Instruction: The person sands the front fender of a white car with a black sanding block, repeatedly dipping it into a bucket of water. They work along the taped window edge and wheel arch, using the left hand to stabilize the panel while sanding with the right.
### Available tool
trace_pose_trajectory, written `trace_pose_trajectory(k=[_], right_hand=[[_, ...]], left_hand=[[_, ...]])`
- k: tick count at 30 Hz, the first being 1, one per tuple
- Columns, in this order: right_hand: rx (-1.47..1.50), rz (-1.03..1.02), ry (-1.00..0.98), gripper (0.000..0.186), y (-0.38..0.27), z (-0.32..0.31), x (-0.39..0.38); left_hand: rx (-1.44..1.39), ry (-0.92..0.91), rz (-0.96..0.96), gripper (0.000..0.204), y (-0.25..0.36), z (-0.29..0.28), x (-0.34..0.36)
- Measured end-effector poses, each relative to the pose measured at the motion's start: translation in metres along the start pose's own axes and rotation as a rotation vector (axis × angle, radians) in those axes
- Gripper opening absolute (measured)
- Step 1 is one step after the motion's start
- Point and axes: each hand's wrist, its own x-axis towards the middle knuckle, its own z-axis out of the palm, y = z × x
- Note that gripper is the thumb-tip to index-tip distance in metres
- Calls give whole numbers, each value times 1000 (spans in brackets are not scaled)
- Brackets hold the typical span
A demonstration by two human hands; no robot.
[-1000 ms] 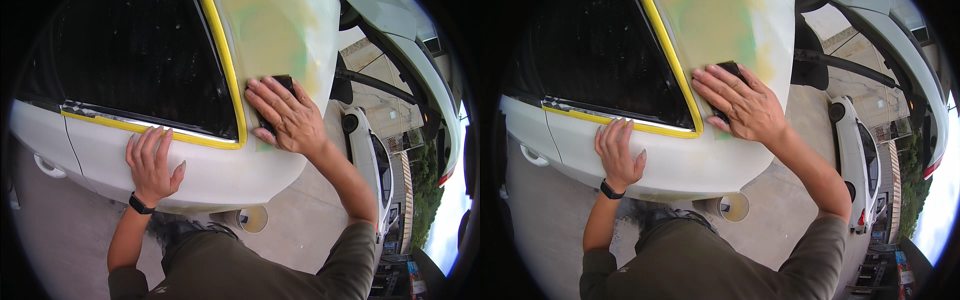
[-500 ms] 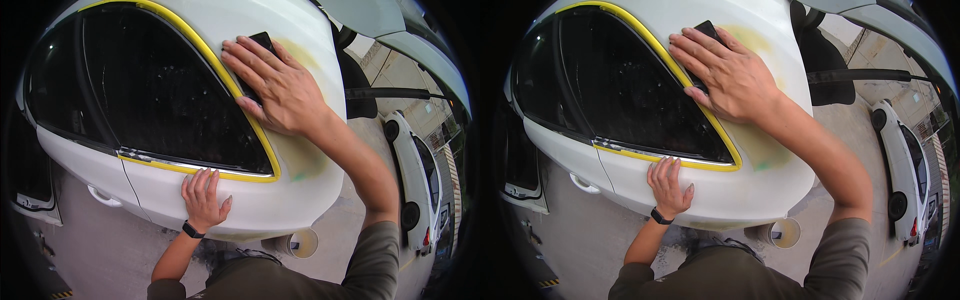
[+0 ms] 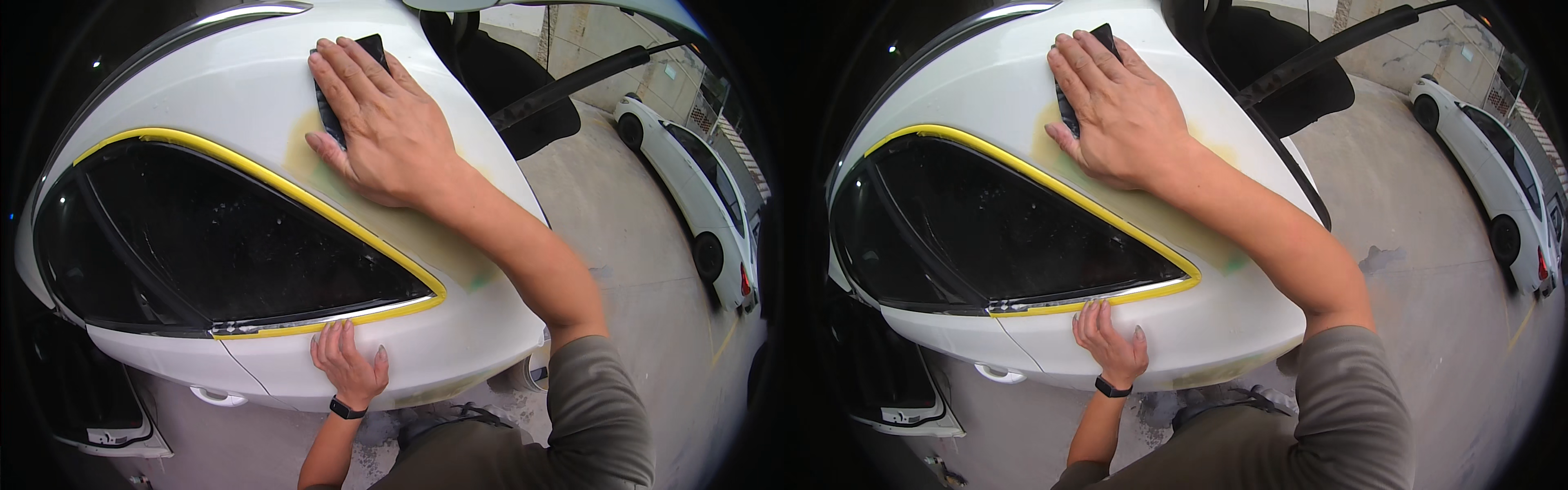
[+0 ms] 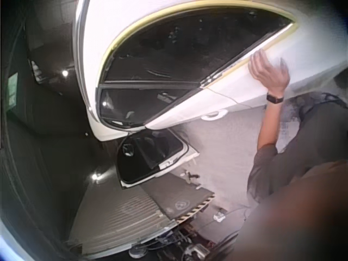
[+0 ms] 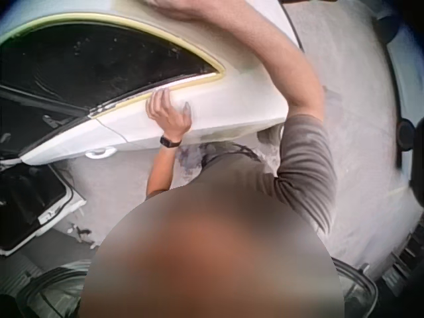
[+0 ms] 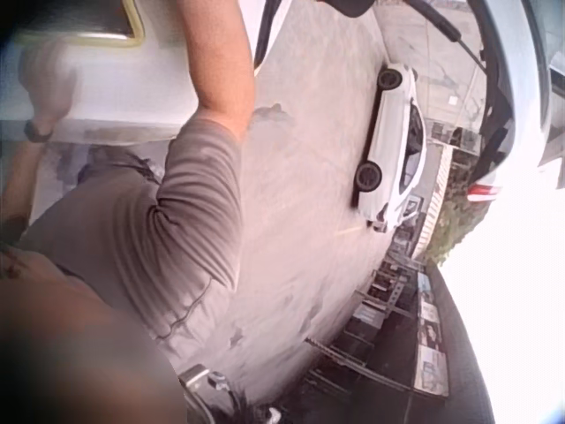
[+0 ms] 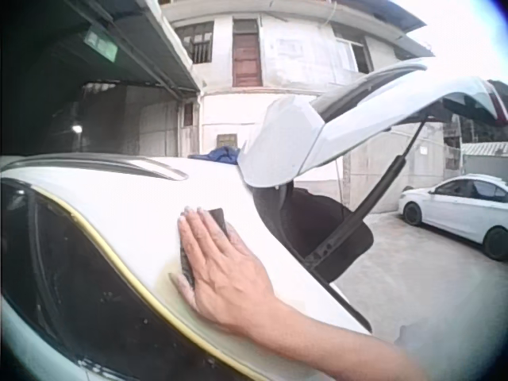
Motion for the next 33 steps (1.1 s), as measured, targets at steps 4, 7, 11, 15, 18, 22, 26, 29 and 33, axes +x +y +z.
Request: trace_pose_trajectory(k=[4, 7, 11, 15, 18, 22, 26, 29, 33], right_hand=[[-36, 202, -133, 83, 17, -24, -90], [-77, 297, -63, 85, 19, -25, -105], [-40, 253, 145, 77, 19, -8, -60], [33, 236, 193, 81, 29, -2, -91], [32, 450, 28, 88, 37, -17, -167], [41, 648, -47, 93, 44, -30, -270], [-2, 698, -213, 86, 52, -51, -354], [159, 995, -265, 80, 48, -82, -410], [201, 1224, -411, 72, 25, -121, -477]], left_hand=[[1, -26, 9, 71, -1, 2, -2], [24, -50, -5, 71, -1, 3, -3], [18, -46, 51, 70, -1, 1, 0], [10, -33, 122, 68, -1, 1, 2], [16, -36, 130, 68, -2, 2, 0], [-20, -56, 136, 70, -4, 4, -5], [-100, -129, 172, 76, 6, 3, -7], [-182, -186, 340, 85, 31, 3, 5], [7, -311, 489, 93, 71, 22, 56]])
